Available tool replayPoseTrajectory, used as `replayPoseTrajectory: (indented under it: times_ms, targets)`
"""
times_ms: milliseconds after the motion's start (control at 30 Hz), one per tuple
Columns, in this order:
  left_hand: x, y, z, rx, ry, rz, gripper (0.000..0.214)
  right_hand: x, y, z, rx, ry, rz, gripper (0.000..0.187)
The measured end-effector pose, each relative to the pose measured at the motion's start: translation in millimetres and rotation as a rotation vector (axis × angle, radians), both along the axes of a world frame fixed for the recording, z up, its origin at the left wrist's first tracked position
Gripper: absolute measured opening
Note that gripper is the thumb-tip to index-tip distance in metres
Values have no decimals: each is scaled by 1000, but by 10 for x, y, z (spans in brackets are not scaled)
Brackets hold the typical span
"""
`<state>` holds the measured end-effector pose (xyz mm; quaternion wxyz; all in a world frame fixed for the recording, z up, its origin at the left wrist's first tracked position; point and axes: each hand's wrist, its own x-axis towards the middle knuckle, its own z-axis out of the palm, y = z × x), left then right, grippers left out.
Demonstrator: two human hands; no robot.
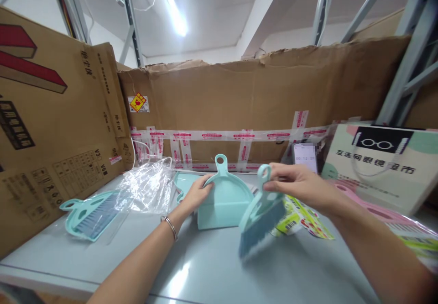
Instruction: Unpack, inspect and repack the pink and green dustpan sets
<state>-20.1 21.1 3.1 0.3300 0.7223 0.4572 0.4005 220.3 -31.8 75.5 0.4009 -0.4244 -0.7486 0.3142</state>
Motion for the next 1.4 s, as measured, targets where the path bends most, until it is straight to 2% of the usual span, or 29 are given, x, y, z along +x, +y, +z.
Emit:
replayPoseTrajectory:
  times_ms: [100,167,267,367,467,533,600,667,733,800,867,1100,1167,1233,1333,1400]
  targets:
    - [68,-38,-9,-29,-78,-59,39,-242,160,-180,-153,17,42,37]
    - [91,-56,-16,-64,-90,-80,48,-373,287,-335,-156,49,-16,39]
    - [98,-69,-14,-76,-98,-114,53,-482,412,-503,-30,88,-164,36]
    - [112,-84,-1,-7,-114,-170,45,-496,440,-557,187,71,-283,30]
    - [153,-106,-8,75,-89,-189,39,-480,453,-572,357,73,-329,26]
    - [183,-116,-31,108,-69,-160,37,-470,486,-598,372,98,-340,24]
    - [200,-116,-58,118,-61,-117,36,-459,533,-635,311,189,-370,30]
    - [201,-108,-77,120,-61,-94,36,-439,574,-666,164,334,-351,46]
    - [192,-99,-84,124,-56,-92,35,-412,589,-676,-75,433,-199,52]
    - [182,-93,-81,122,-48,-94,35,-386,577,-666,-305,450,-5,49]
    - [177,-95,-74,115,-47,-92,35,-371,554,-649,-417,449,78,46]
    - [203,-120,-63,97,-53,-53,34,-421,537,-655,-321,388,-100,39]
    - [207,-119,-61,88,-52,-56,34,-445,541,-659,-314,380,-99,40]
    - [199,-109,-54,85,-47,-70,34,-428,555,-646,-332,383,-40,44]
    - [151,-80,-35,97,-59,-80,34,-222,617,-622,-282,355,-1,49]
    - [102,-60,-18,104,-77,-69,33,61,689,-641,-178,266,-126,47]
